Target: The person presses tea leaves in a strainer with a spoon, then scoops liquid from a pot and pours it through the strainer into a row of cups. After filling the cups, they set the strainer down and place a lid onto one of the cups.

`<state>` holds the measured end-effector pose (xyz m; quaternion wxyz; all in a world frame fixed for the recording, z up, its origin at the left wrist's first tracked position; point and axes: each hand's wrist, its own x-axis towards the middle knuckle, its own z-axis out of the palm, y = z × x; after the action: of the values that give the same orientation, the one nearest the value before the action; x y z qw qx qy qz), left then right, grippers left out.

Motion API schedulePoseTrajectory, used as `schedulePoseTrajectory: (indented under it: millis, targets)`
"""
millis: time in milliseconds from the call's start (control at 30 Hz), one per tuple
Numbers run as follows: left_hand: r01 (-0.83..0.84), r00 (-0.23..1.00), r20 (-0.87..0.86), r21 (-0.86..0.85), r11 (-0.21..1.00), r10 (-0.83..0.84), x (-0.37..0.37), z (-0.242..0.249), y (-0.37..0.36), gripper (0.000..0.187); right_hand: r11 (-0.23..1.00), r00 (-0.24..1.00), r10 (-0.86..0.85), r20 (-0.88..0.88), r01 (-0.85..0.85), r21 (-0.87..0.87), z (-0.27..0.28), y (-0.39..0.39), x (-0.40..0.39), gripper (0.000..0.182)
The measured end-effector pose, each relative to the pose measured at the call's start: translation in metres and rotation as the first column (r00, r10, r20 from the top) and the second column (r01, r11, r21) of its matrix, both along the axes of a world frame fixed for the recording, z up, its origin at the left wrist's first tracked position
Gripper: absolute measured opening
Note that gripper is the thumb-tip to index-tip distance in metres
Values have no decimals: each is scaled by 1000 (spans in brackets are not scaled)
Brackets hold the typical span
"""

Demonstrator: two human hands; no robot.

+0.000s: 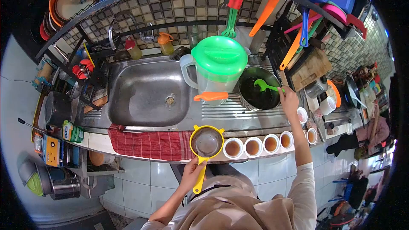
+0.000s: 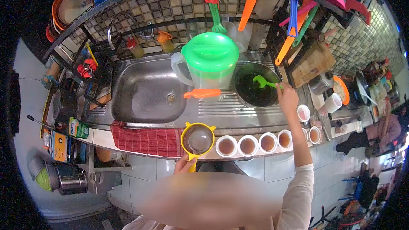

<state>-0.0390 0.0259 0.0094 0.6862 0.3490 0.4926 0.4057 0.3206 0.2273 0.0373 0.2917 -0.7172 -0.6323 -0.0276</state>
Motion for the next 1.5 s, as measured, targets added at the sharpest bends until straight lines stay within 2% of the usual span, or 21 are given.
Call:
schedulePoseTrajectory:
  millis: [67, 167, 300, 367, 500, 667, 700, 767, 867, 1100, 1167, 1200, 1267, 1300, 1367, 1400, 1467, 1500]
  targets:
    - [9, 1000, -18, -1, 1000, -9, -1, -2, 0, 21, 995, 988, 48, 144, -61, 83, -5, -1, 1, 24]
    - [9, 1000, -23, -3, 1000, -9, -2, -1, 1, 20, 994, 985, 112, 130, -114, 4, -9, -3, 2, 22]
    - [-4, 1000, -19, -3, 1000, 4, -2, 0, 1, 20, 994, 989, 112, 92, -112, -10, -8, -8, -2, 23]
    - [3, 1000, 5, -5, 1000, -3, -2, 0, 1, 19, 991, 995, 102, 7, -101, -82, -9, -9, -3, 24]
    - [17, 1000, 6, 11, 1000, -17, -2, 0, 2, 19, 990, 994, 88, -62, -94, -109, -10, -10, -4, 30]
    - [-6, 1000, 4, 9, 1000, 6, -2, -3, 3, 19, 967, 914, 202, -352, -243, -75, -24, -4, 9, 33]
    - [-6, 1000, 4, 10, 1000, 6, -2, -2, 3, 19, 967, 914, 202, -352, -243, -75, -25, -3, 10, 33]
    - [9, 1000, 2, 20, 1000, -9, -2, -1, 3, 19, 970, 859, 97, -503, -195, -147, -24, -1, 11, 35]
    - [9, 1000, 6, 8, 1000, -9, -2, 1, 4, 19, 969, 822, 21, -570, -157, -190, -12, -3, 6, 36]
    - [-12, 1000, 15, -1, 1000, 12, -2, -2, 3, 19, 975, 805, 41, -591, -163, -154, -8, 6, 6, 36]
    - [-6, 1000, 8, 4, 1000, 6, -3, -3, 3, 19, 990, 872, 68, -485, -120, -78, -8, 8, 4, 34]
    - [-7, 1000, 8, 4, 1000, 7, -3, -3, 3, 19, 990, 872, 68, -485, -121, -78, -8, 8, 2, 34]
    - [1, 1000, -2, 5, 1000, -1, -3, -1, 4, 19, 996, 957, 76, -280, -84, -15, -7, 9, -2, 32]
    - [1, 1000, -2, 5, 1000, -1, -3, -1, 4, 19, 996, 957, 77, -280, -84, -14, -6, 9, -5, 32]
    - [-10, 1000, 23, 5, 1000, 10, -3, -1, 4, 19, 999, 996, 33, -83, -31, 27, -5, 7, -12, 28]
    - [-11, 1000, 24, 5, 1000, 11, -3, -1, 5, 19, 999, 996, 34, -83, -32, 27, -5, 6, -15, 28]
    - [-7, 1000, 30, 9, 1000, 6, -3, 0, 5, 20, 995, 994, -12, 107, 1, 102, -5, 5, -20, 24]
    - [-7, 999, 31, 9, 1000, 7, -2, 0, 5, 20, 995, 994, -11, 107, 0, 102, -6, 5, -20, 24]
